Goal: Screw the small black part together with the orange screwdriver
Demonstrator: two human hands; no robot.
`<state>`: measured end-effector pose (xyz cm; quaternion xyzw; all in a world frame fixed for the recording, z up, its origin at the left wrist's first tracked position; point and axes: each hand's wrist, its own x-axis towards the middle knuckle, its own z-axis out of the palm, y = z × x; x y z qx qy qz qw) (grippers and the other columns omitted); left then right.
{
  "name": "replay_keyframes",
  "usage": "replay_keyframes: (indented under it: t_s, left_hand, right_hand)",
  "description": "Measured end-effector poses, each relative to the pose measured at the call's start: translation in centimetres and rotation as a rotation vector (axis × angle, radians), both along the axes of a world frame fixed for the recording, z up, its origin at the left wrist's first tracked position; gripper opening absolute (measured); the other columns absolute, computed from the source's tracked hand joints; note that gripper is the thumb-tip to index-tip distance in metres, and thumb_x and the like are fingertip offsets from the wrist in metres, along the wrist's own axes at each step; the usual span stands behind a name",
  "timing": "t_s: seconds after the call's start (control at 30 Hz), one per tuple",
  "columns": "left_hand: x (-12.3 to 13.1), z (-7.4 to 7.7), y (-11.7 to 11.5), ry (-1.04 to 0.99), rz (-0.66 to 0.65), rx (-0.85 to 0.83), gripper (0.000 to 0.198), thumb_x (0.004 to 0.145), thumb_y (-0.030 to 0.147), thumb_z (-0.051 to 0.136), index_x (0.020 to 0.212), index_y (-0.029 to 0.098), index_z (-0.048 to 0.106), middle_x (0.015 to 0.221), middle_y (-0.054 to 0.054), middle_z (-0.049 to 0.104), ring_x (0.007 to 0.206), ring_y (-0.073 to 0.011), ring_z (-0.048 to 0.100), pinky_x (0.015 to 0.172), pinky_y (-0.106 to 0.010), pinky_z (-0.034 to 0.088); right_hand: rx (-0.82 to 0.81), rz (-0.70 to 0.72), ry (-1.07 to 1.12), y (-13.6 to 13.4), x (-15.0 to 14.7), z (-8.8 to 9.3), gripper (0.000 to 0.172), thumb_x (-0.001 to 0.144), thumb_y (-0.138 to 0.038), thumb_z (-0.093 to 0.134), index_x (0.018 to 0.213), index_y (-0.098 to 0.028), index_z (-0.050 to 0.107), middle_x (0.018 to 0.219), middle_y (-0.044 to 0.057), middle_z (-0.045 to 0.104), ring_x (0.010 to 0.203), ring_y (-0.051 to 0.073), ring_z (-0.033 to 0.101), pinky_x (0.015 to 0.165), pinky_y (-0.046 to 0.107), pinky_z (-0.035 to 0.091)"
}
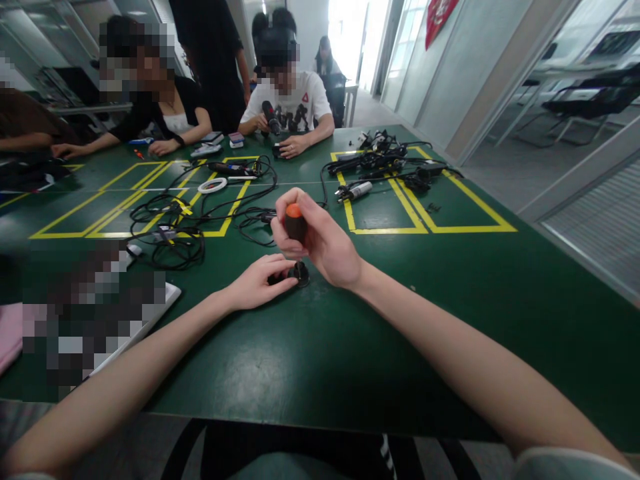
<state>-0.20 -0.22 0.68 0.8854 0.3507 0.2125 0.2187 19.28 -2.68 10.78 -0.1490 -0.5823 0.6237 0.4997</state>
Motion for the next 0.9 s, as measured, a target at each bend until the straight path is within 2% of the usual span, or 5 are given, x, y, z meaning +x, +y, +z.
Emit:
replay_keyframes:
  t_s: [0.13,0.37,0.57,0.73,0.9]
  left_hand:
    - [0.01,-0.09,0.08,-0.002,-0.002,0.002,0.036,0.106,0.044,0.065,0.131,0.021,0.075,0.094,-0.004,0.068,0.086,-0.0201,0.063,0.084,-0.034,0.052]
    - [-0.02,-0.18,0.08,-0.007,-0.011,0.002,0.037,0.106,0.042,0.064,0.134,0.02,0.074,0.092,-0.004,0.067,0.084,-0.0197,0.063,0.082,-0.033,0.051]
    - [-0.01,-0.13,0.1,-0.001,-0.019,0.003,0.039,0.107,0.043,0.063,0.134,0.017,0.074,0.098,-0.007,0.069,0.089,-0.0222,0.064,0.087,-0.036,0.051]
    - [-0.05,-0.05,0.1,0.001,-0.016,0.0,0.036,0.106,0.043,0.065,0.132,0.02,0.074,0.096,-0.005,0.068,0.087,-0.0206,0.064,0.085,-0.033,0.051]
    - [-0.07,-0.05,0.11,0.023,-0.022,0.014,0.036,0.104,0.043,0.068,0.132,0.021,0.074,0.092,-0.003,0.066,0.084,-0.0193,0.062,0.082,-0.032,0.05]
  right_hand:
    - [0.023,0.024,0.013,0.09,0.12,-0.04,0.044,0.094,-0.065,0.071,0.089,-0.026,0.052,0.059,-0.008,0.043,0.05,0.011,0.031,0.052,0.027,0.028]
    - [0.007,-0.016,-0.032,0.4,-0.03,0.34,0.06,0.098,-0.077,0.058,0.073,-0.023,0.052,0.057,-0.005,0.038,0.05,0.011,0.031,0.05,0.028,0.029]
    - [-0.016,0.045,0.061,0.15,-0.06,-0.18,0.051,0.097,-0.07,0.065,0.08,-0.023,0.055,0.057,-0.007,0.039,0.049,0.011,0.027,0.05,0.026,0.024]
    - [0.002,0.051,0.08,0.21,0.12,-0.33,0.041,0.096,-0.061,0.073,0.089,-0.024,0.055,0.06,-0.008,0.048,0.05,0.011,0.033,0.052,0.026,0.028]
    - [0.016,-0.002,0.022,0.58,0.12,-0.02,0.049,0.097,-0.067,0.067,0.083,-0.022,0.056,0.06,-0.005,0.049,0.051,0.011,0.04,0.052,0.027,0.033]
